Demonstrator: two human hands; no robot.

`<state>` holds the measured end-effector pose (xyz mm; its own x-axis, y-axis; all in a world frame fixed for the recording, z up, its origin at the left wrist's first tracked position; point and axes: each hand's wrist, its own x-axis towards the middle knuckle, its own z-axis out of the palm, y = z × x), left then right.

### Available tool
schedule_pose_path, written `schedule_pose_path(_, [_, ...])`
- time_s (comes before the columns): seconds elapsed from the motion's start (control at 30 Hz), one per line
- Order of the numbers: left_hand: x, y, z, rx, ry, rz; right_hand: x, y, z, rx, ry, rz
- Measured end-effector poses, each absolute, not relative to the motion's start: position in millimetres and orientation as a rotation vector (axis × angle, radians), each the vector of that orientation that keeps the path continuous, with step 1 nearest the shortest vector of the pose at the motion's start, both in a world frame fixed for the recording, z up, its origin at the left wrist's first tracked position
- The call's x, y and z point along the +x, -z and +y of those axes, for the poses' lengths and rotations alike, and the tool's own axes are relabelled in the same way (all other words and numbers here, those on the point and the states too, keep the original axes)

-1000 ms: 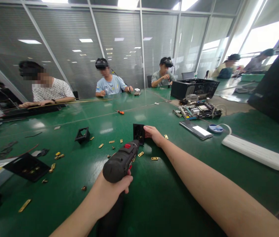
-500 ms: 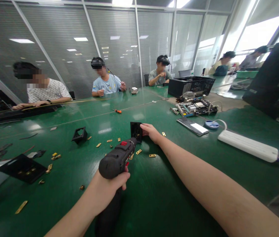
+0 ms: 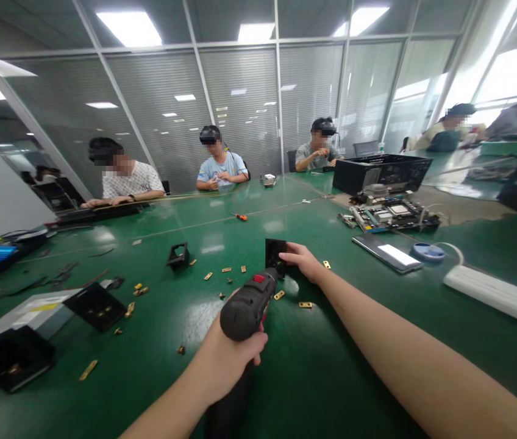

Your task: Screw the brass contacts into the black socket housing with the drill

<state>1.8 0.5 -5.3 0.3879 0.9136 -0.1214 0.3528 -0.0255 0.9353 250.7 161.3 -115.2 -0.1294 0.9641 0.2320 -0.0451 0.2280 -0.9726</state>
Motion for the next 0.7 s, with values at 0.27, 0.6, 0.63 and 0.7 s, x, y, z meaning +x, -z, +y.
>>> schedule_pose_path(0.27, [3.5,2.0,-3.0,1.482,-0.691,1.1,250.0,118.9,161.0,-0.876,-1.14,-1.421])
schedule_pose_path(0.6, [2.9,-0.3,-4.5,1.473,-0.679,1.115,251.4,124.6,162.2,-0.87,-1.148,-1.451])
schedule_pose_path(0.63, [2.9,-0.3,-4.4,1.468,-0.688,1.11,251.4,124.8,162.2,-0.871,-1.148,-1.452])
schedule_pose_path(0.7, [2.9,-0.3,-4.2,1.46,-0.699,1.098,251.6,124.8,162.2,-0.877,-1.149,-1.455])
